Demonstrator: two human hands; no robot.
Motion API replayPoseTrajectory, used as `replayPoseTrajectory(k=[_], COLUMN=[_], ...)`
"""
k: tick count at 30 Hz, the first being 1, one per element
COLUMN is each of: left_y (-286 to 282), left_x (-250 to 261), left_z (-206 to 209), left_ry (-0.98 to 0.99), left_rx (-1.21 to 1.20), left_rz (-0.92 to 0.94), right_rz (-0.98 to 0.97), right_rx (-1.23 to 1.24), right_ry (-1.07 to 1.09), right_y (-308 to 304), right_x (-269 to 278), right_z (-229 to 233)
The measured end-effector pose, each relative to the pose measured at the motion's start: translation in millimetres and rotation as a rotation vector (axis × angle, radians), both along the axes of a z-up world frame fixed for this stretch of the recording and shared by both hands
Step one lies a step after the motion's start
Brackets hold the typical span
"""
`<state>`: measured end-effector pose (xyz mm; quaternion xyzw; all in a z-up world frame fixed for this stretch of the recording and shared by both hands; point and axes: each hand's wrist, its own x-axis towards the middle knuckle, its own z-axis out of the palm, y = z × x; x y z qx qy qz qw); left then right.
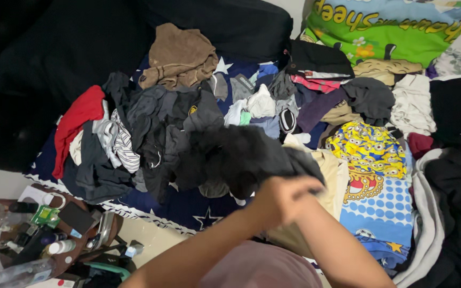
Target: The person folds shirts and items of clothing on a bed by laying them flat, folding the sleeves and sides, and stacking them one at a time.
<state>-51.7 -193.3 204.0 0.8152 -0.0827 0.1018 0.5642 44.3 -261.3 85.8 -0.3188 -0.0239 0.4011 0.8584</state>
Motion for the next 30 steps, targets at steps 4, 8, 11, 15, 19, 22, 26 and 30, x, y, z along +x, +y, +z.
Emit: replayPoseTrajectory(k=[4,8,11,15,19,22,26,30], left_y=[-11.0,6.7,36.9,111.8,195.0,227.3,218.6,163.5], left_x=[-13.1,4.3,23.4,51.6,52.6,50.6,63.7,73.5], left_z=[3.8,-16.0,-37.2,-69.7,-98.5,-105.2,-99.2,-92.3], left_ry=[-0.053,-0.033,0.142,0.259,0.782,0.891,0.664,0.577], left_rx=[0.040,-0.055,-0.098,-0.131,-0.911,-1.265,-1.369,-0.856], left_rz=[-0.337,-0.121,0.076,0.450,0.543,0.319,0.288,0.600], right_rz=[0.061,0.044,0.091,0.293,0.214,-0.340,-0.777,-0.784], right_rx=[-0.048,-0.043,-0.136,-0.356,-0.582,-0.662,-0.577,-0.634], right_ry=[-0.041,-0.117,-0.173,-0.293,-0.425,-0.722,-0.684,-0.728], right_y=[7.6,18.5,20.3,8.9,-46.0,-83.4,-77.2,-39.0], right_x=[-6.2,8.3,1.1,-21.3,0.8,39.1,54.9,37.2], right_z=[7.5,30.1,44.7,62.1,64.4,64.9,93.0,135.3])
